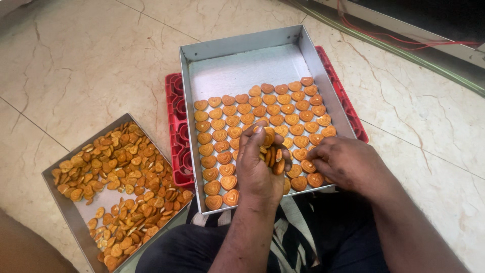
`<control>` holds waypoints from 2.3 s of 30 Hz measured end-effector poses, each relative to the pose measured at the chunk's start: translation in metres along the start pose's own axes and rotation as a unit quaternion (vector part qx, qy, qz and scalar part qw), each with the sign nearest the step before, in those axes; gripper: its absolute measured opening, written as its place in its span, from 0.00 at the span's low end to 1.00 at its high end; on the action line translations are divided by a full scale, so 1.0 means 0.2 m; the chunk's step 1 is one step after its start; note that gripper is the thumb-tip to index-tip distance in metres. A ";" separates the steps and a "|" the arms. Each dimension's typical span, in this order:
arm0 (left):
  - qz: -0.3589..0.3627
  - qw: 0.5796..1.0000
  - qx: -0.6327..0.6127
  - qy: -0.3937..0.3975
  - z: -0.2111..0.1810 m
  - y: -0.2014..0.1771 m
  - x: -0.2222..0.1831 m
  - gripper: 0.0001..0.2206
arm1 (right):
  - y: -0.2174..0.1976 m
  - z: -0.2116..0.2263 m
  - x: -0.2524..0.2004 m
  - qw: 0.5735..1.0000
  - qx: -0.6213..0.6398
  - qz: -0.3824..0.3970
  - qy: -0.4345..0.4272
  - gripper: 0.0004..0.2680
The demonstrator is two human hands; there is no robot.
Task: The person picks up heart-shaped cookies from one tray and neatly arranges them in rows within a larger metal tray while sitting on the floor.
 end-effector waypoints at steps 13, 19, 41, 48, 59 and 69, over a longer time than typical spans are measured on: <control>0.084 0.995 0.054 -0.018 0.06 0.02 0.01 0.19 | -0.10 0.17 -0.08 0.915 0.336 -0.213 -0.067 0.11; 0.091 0.990 0.104 0.009 0.12 0.05 0.00 0.14 | -0.09 0.23 -0.07 0.923 0.287 -0.239 -0.094 0.10; 0.051 0.996 0.080 -0.005 0.07 0.03 0.00 0.11 | -0.13 -0.07 -0.04 0.998 -0.062 0.001 0.003 0.11; 0.049 0.995 0.085 0.000 0.06 0.03 0.00 0.11 | -0.10 -0.06 -0.04 0.998 -0.043 -0.005 -0.044 0.10; 0.042 0.995 0.089 -0.013 0.04 0.05 -0.01 0.17 | -0.10 -0.05 -0.02 0.997 -0.050 0.013 -0.049 0.09; 0.084 0.984 0.160 0.011 0.12 0.04 0.00 0.18 | -0.14 0.12 -0.12 0.965 0.044 -0.223 -0.131 0.12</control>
Point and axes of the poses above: each hand's wrist, its own x-axis towards the middle knuckle, its own y-axis out of the palm, z = x × y, the point moved 3 cm from there along x, towards the middle knuckle, and after that the axes turned 10 degrees about x, right-handed, at the moved point
